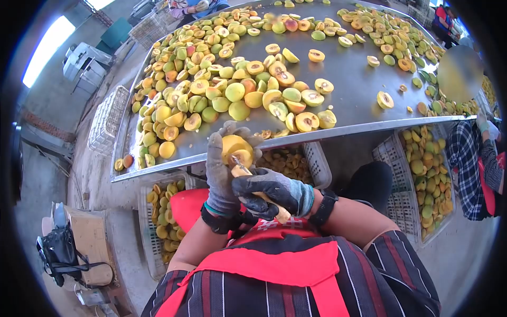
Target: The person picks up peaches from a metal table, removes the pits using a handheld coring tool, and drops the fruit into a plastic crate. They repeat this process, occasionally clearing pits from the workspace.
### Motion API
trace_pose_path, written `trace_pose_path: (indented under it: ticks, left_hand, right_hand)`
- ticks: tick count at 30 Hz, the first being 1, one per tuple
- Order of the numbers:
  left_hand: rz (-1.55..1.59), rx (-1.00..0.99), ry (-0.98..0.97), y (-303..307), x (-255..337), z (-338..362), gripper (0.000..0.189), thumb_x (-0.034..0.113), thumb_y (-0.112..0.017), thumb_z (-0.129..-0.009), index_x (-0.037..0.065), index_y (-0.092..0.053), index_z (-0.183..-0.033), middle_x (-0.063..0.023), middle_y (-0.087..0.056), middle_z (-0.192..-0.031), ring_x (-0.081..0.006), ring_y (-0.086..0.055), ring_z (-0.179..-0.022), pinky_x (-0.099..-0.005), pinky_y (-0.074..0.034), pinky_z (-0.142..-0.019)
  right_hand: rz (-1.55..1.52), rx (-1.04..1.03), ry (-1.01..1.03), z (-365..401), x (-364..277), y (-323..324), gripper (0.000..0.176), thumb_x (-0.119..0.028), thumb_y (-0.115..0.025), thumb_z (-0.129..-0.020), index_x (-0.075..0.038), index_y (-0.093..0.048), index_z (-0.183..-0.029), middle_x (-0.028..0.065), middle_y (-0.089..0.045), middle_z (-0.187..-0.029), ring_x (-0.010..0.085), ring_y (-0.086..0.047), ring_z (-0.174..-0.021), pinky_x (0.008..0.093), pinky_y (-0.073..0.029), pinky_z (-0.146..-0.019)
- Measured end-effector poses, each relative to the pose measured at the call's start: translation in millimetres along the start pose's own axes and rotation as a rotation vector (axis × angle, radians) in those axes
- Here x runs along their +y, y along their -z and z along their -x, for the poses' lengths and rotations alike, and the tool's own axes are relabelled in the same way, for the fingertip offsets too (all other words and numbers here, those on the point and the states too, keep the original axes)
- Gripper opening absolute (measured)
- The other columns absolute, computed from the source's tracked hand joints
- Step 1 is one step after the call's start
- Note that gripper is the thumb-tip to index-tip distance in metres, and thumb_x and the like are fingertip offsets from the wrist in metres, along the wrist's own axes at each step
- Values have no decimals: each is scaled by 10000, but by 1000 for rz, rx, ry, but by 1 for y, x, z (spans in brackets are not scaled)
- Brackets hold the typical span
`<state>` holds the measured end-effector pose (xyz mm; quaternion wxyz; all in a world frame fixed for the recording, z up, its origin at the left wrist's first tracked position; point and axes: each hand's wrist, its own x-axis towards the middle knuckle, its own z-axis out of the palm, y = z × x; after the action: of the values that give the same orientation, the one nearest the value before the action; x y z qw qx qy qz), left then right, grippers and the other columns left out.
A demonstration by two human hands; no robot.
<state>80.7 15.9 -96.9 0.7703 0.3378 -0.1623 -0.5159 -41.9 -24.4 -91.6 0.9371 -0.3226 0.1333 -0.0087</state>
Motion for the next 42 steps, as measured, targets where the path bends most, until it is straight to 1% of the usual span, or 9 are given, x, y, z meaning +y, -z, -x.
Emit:
trace_pose_path:
  ticks: [6, 9, 13, 15, 19, 21, 29, 38, 42]
  left_hand:
    - [163, -28, -148, 44, 29, -12, 326, 256, -545, -880, 62, -499, -1138, -98, -564, -996, -235, -588, -888, -293, -506, -741]
    - [-519, 258, -522, 102, 80, 6, 393, 329, -499, -897, 23, -535, -1140, -85, -582, -991, -174, -585, -838, -264, -511, -675]
    - [-1398, 526, -251, 159, 153, 29, 307, 123, -596, -829, -11, -568, -1103, -115, -582, -1021, -152, -583, -807, -248, -488, -714]
    - [-1973, 320, -732, 160, 149, 16, 339, 38, -636, -763, -17, -568, -1090, -119, -596, -994, -155, -590, -790, -237, -480, -733]
    - [-1504, -357, -383, 62, 59, -52, 474, 32, -596, -763, 8, -457, -1215, -114, -582, -1034, -177, -621, -815, -294, -498, -726]
    - [-1710, -645, -896, 8, 20, -83, 472, 92, -612, -764, 41, -469, -1211, -128, -595, -1048, -254, -615, -893, -327, -485, -779]
    - [-2383, -636, -297, -13, -51, -144, 336, 169, -619, -705, 134, -565, -1035, -141, -583, -996, -293, -588, -936, -417, -507, -719]
    - [-671, -198, 59, 14, -2, -79, 291, 187, -557, -839, 54, -478, -1085, -167, -585, -942, -285, -639, -711, -311, -524, -528]
    - [-58, -231, 176, 21, 5, -45, 375, 315, -517, -880, 50, -470, -1141, -120, -583, -986, -307, -616, -831, -420, -523, -721]
  right_hand:
    - [135, -43, -45, -2, 1, 13, 204, -220, -547, -870, -44, -517, -772, 19, -483, -520, 94, -441, -365, 220, -343, -351]
    - [637, 108, -123, -5, 8, 42, 328, -356, -572, -856, -29, -572, -846, 63, -564, -602, 133, -535, -469, 267, -424, -429]
    - [1217, 202, -224, 12, 3, 56, 466, -495, -539, -835, -33, -587, -876, 97, -605, -678, 182, -581, -528, 318, -468, -521]
    - [1202, 191, -304, 14, 2, 58, 463, -495, -534, -835, -38, -594, -875, 106, -611, -686, 191, -587, -538, 329, -474, -544]
    - [1313, 214, -156, 13, 8, 59, 468, -483, -529, -840, -20, -591, -869, 137, -615, -721, 246, -604, -633, 358, -472, -611]
    - [1293, 234, -145, 23, 5, 56, 423, -460, -549, -843, -41, -592, -890, 153, -613, -734, 246, -567, -613, 366, -460, -622]
    - [1000, 407, -186, 50, 12, 71, 381, -432, -566, -849, -54, -559, -891, 87, -580, -678, 180, -546, -581, 329, -445, -554]
    - [858, 337, 3, 47, -10, 45, 354, -435, -492, -881, -94, -574, -923, 27, -527, -609, 110, -498, -493, 256, -419, -446]
    - [888, 282, 127, 34, -18, 40, 316, -375, -546, -866, -74, -556, -960, 44, -550, -629, 111, -525, -490, 274, -435, -448]
